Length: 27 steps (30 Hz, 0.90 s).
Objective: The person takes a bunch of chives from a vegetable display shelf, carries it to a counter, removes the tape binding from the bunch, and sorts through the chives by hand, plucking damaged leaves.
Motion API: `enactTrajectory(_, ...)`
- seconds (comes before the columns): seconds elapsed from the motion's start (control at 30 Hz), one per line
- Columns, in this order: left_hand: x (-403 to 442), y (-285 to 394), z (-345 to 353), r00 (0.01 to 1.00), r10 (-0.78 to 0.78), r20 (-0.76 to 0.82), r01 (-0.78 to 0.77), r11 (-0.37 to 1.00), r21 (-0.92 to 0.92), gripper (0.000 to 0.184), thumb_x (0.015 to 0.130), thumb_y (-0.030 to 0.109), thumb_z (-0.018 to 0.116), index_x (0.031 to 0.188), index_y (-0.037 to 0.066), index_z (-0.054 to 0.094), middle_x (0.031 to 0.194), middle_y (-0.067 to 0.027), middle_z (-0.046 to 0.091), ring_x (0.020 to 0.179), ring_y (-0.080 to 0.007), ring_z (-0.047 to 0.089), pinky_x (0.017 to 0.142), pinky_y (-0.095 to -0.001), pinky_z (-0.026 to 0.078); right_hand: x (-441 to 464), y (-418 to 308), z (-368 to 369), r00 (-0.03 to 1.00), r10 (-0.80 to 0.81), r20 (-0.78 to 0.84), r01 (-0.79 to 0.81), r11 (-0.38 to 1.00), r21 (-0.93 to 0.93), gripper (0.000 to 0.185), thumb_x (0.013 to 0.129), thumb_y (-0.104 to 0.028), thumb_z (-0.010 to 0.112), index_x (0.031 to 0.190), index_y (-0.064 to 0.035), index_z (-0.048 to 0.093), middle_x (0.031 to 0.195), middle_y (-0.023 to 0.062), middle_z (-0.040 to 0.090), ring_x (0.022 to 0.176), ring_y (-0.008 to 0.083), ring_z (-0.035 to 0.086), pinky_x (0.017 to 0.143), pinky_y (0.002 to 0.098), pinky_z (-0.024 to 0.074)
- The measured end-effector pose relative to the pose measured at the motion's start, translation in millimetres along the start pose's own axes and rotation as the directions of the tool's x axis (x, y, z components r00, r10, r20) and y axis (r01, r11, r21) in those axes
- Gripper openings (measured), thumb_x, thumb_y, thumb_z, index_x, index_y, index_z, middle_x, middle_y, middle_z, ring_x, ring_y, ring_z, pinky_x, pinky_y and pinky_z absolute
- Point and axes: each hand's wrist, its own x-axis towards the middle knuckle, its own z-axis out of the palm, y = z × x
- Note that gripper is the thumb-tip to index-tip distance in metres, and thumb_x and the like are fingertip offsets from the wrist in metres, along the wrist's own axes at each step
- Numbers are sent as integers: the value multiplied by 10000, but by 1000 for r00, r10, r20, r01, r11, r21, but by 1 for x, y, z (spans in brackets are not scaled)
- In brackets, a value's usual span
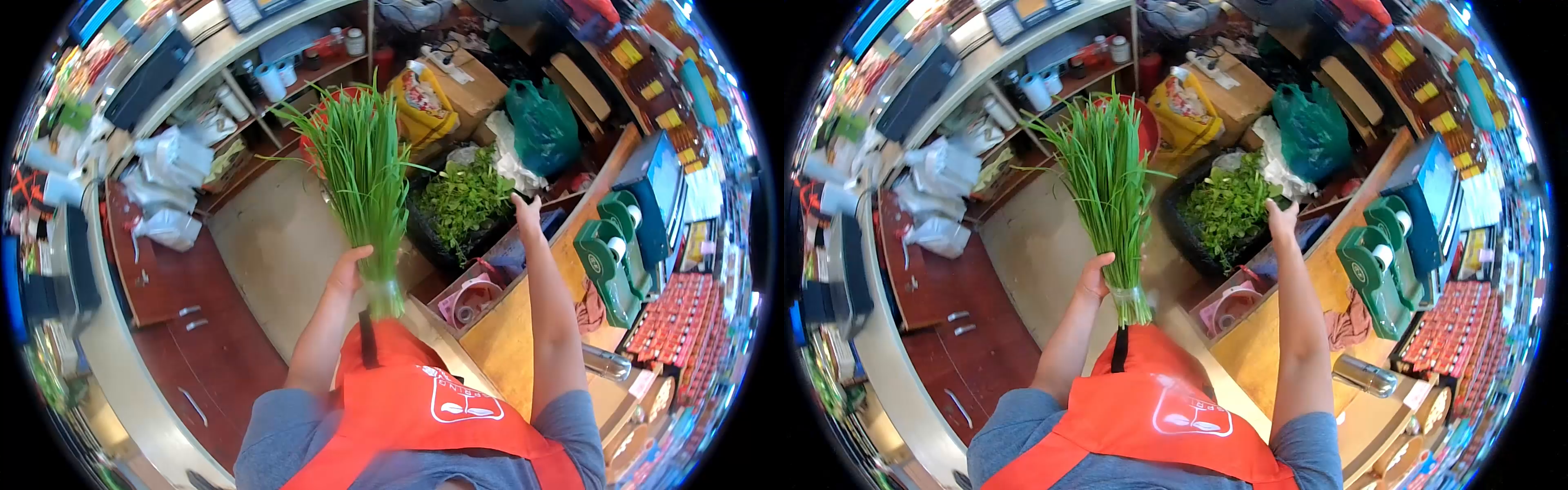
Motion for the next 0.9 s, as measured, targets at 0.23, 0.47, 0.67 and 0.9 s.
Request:
enactTrajectory(0.23,77,-9,55,993,-119,2,119,993,-7,428,806,229,579,1167,14,495,1082,-115,579,953,-231,576,843,-360,465,-155,-64,6,600,-35,799,-112,986,127,636,797,-369,641,1253,15,416,1166,155,527,1047,194,514,886,322,414)
enactTrajectory(0.47,105,-53,127,999,0,33,-9,965,262,318,834,137,577,1128,28,523,1058,-61,591,945,-181,571,847,-316,452,-179,-61,-34,803,-37,595,-362,762,536,465,818,-213,635,1194,-25,435,1077,79,553,949,152,551,798,298,465)
enactTrajectory(0.67,89,-112,196,987,-110,114,102,992,72,326,893,156,506,1192,27,481,1146,-77,563,1034,-204,547,910,-344,424,-192,-25,-113,879,100,466,-446,514,732,420,851,-179,578,1216,-30,432,1115,83,553,996,197,555,869,332,454)
enactTrajectory(0.9,76,-186,221,883,-402,242,391,916,93,339,895,114,470,1222,27,460,1209,-93,528,1102,-216,509,959,-370,389,-225,16,-200,937,109,331,-345,420,839,446,837,-146,572,1240,-27,422,1169,93,537,1066,198,515,933,347,396)
